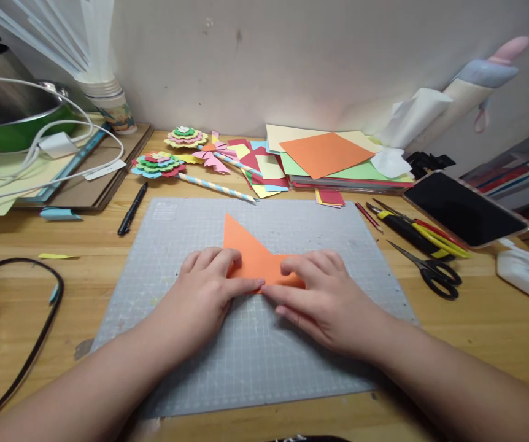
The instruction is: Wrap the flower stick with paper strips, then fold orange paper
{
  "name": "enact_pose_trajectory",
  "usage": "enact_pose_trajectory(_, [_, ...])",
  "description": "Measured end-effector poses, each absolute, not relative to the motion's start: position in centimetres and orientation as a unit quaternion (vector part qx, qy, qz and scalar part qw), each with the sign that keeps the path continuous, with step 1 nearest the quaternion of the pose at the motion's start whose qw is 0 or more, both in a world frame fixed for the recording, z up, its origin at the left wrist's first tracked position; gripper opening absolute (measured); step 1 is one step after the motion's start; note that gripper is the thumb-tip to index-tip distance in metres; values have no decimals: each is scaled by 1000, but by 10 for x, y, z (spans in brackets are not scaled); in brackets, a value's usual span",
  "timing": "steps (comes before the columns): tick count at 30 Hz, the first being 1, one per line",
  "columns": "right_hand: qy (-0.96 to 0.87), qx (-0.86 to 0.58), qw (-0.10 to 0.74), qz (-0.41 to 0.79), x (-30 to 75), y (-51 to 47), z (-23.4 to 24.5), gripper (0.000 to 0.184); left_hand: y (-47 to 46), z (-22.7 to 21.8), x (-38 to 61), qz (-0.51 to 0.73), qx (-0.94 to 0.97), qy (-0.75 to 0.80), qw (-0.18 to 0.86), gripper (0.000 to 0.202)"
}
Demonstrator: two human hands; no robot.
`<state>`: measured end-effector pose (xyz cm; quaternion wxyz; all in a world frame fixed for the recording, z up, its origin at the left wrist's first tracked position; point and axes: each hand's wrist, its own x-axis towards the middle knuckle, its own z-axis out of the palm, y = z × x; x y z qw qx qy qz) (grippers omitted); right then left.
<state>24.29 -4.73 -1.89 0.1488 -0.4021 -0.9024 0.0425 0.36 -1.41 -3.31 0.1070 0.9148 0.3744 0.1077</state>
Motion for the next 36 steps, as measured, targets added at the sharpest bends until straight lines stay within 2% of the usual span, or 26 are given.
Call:
enact_pose_trajectory(13, [-912, -391, 120, 11, 235, -50, -22, 26, -12, -32, 5, 111, 908, 378, 146, 30])
enact_pose_trajectory(29, [-911, -404, 75, -44, 295, -64, -7, 27, -13, -29, 6, 104, 908, 381, 142, 32])
enact_pose_trajectory(36, [-909, -414, 45, -28, 309, -63, -2, 25, -13, -22, 8, 99, 913, 371, 137, 29])
